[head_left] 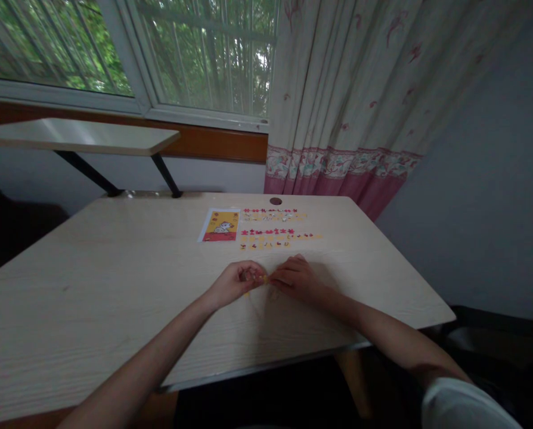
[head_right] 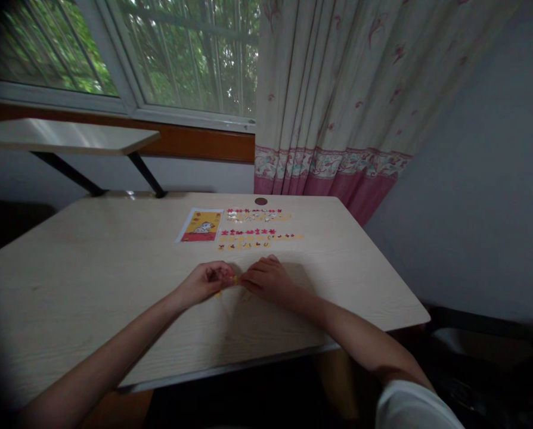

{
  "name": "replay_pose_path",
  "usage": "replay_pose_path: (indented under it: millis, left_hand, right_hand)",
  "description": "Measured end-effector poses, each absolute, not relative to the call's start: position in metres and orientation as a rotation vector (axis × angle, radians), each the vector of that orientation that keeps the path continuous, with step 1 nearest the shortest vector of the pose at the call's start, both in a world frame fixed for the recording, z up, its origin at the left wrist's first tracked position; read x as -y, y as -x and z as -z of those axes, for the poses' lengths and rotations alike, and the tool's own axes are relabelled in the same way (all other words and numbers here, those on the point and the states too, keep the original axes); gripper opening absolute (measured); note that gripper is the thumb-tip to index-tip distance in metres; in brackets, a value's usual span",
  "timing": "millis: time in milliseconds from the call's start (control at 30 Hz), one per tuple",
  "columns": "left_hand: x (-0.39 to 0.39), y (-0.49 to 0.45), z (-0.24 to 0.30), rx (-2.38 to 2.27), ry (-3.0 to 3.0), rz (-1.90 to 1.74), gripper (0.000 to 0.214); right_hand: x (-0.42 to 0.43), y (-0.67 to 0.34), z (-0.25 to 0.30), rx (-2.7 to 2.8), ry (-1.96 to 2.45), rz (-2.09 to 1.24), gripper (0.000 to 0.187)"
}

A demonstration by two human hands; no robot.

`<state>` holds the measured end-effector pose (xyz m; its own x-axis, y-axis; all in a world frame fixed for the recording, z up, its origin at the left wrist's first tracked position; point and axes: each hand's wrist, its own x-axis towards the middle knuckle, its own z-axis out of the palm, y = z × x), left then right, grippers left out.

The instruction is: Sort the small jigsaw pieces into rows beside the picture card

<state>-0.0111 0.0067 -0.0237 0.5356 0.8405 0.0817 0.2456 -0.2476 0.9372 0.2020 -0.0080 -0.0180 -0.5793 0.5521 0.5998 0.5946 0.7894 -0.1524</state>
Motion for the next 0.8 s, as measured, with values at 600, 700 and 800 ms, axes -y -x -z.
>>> replay_pose_path:
  millis: [600,700,800]
  left_hand:
    - [-0.007,0.023,0.011,-0.903,-1.904,-0.767,0.021]
    - [-0.011,0.038,0.002,-0.932,-2.116,-0.743,0.021]
    - [-0.017,0.051,-0.004,-0.853,-2.376,-0.564,0.017]
  right_hand:
    - [0.003,-0.203,0.015,2.277,0.888,0.091,0.02]
    - [-0.003,-0.209,0.014,2.188,0.949,0.02,0.021]
    - [-0.007,-0.214,0.012,2.117,0.969,-0.02,0.019]
